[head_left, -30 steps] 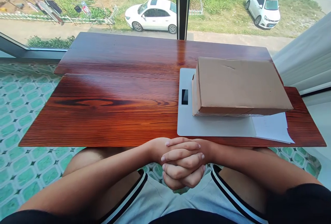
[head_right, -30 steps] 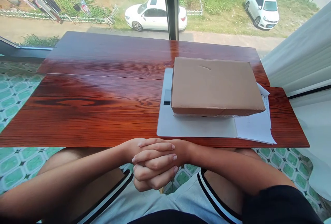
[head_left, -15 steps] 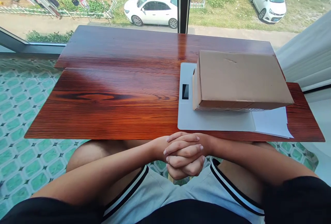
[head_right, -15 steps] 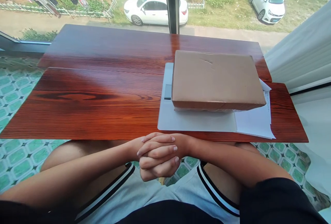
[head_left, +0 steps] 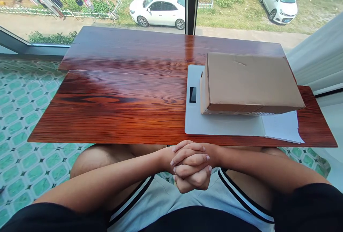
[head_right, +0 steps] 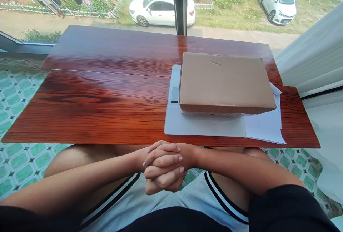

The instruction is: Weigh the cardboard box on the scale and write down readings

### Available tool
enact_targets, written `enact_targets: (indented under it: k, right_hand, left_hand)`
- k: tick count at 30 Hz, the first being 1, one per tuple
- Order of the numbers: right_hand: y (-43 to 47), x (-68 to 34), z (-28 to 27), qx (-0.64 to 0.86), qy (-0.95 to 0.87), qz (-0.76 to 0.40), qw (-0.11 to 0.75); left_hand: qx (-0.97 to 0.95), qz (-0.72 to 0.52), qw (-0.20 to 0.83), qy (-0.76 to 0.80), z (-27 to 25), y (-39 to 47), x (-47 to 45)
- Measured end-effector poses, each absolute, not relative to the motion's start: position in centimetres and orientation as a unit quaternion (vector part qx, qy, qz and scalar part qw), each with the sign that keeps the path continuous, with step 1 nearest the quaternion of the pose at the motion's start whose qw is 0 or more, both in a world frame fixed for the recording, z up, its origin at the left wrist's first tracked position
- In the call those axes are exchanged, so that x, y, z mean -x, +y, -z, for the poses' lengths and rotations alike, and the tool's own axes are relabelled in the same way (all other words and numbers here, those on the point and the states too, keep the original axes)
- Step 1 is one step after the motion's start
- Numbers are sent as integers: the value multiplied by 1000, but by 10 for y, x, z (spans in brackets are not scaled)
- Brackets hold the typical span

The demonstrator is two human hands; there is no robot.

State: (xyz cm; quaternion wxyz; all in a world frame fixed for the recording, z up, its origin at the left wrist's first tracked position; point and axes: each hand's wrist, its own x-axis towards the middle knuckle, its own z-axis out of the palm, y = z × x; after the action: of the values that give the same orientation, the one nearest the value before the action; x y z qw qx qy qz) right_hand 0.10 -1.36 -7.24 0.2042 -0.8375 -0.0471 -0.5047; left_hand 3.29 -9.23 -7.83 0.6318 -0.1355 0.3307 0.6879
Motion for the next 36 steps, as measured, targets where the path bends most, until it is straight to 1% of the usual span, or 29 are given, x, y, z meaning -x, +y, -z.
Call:
enact_targets:
  k: [1,2,5,7,8,10,14,17,20,23,26,29,32,36]
  right_hand:
    - [-13,-1,71,839,-52,504,198]
    - [-12,-1,70,839,-56,507,191]
    - [-8,-1,68,844,-57,512,150]
    - [-4,-2,68,850,-40,512,116]
    - [-2,-2,69,851,-30,513,108]
    - [1,-3,71,850,-12,514,114]
    - [3,-3,73,850,2,507,142]
    - [2,-4,74,845,-9,518,132]
    - [1,-5,73,843,-32,526,107]
    - [-1,-4,70,839,-51,535,86]
    - [-3,0,65,854,-65,512,71]
    - [-6,1,66,858,-70,506,54]
    - [-8,-9,76,828,-89,551,57]
    - [-7,-19,84,756,-131,625,140]
  left_hand:
    - [137,-676,642,335,77,-94,-29]
    - [154,-660,631,378,75,-92,-28]
    - [201,-604,536,555,68,-77,-32]
    - [200,-576,495,619,64,-67,-36]
    - [192,-566,494,631,63,-63,-36]
    - [166,-553,528,623,62,-61,-33]
    - [110,-520,661,529,64,-65,-16]
    - [97,-487,723,480,65,-68,-5]
    - [79,-480,710,509,65,-69,-2]
    - [35,-500,634,588,62,-70,-8]
    - [34,-512,542,666,59,-71,-19]
    - [63,-507,497,701,56,-71,-24]
    - [32,-513,531,674,58,-72,-21]
    - [-34,-535,621,571,62,-74,-13]
